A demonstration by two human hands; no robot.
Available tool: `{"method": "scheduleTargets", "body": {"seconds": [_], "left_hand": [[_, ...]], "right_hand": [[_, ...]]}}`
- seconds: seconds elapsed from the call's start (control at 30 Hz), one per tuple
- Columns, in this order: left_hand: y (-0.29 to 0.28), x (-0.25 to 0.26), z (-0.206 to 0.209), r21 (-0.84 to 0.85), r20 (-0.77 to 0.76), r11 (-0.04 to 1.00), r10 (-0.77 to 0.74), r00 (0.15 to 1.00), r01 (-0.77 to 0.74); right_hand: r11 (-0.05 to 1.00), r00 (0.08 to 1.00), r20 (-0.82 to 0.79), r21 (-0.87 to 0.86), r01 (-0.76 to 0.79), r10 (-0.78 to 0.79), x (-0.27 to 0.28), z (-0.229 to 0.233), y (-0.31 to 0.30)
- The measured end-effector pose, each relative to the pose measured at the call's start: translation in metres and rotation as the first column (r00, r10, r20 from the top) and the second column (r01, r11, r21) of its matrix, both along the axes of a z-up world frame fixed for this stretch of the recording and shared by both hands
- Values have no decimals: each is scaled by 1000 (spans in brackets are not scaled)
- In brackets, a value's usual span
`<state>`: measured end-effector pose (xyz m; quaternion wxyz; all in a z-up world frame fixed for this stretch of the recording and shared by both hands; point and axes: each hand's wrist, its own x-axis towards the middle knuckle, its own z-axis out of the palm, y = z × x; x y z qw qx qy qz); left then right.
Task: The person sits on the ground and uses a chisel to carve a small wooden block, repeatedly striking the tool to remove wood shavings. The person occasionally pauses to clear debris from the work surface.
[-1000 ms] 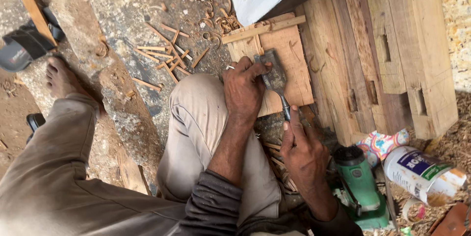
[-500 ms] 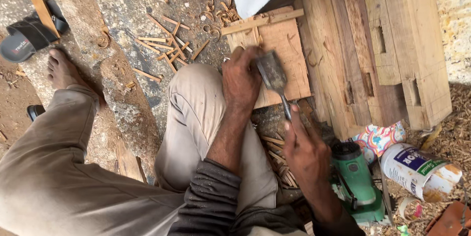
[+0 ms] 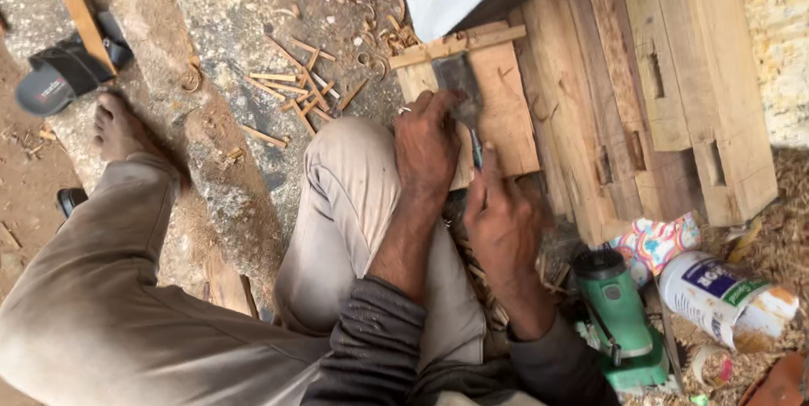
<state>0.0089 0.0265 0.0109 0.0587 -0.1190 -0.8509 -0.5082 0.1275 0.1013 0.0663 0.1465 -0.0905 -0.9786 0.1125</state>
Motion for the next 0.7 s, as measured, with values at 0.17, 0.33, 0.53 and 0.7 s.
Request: {"method": "scheduleTargets", "body": {"seconds": [0.17,0.33,0.53,0.7], "left_hand": [[2,-2,-6,-72,41,997,6,999,-3],[-2,-5,-6,-74,3,997,0,1000,0],[-9,-1,-4,-61,-54,998,18,998,-21],[-6,-1,-8,-90,-32,996,10,999,-13]], "right_hand": [[952,983,143,-266,154,-119,7,-8,15],[326,901,382,-842,430,-205,19,11,35],[274,883,380,-850,451,-276,59,26,41],[271,856,413,-825,496,-311,77,27,49]]}}
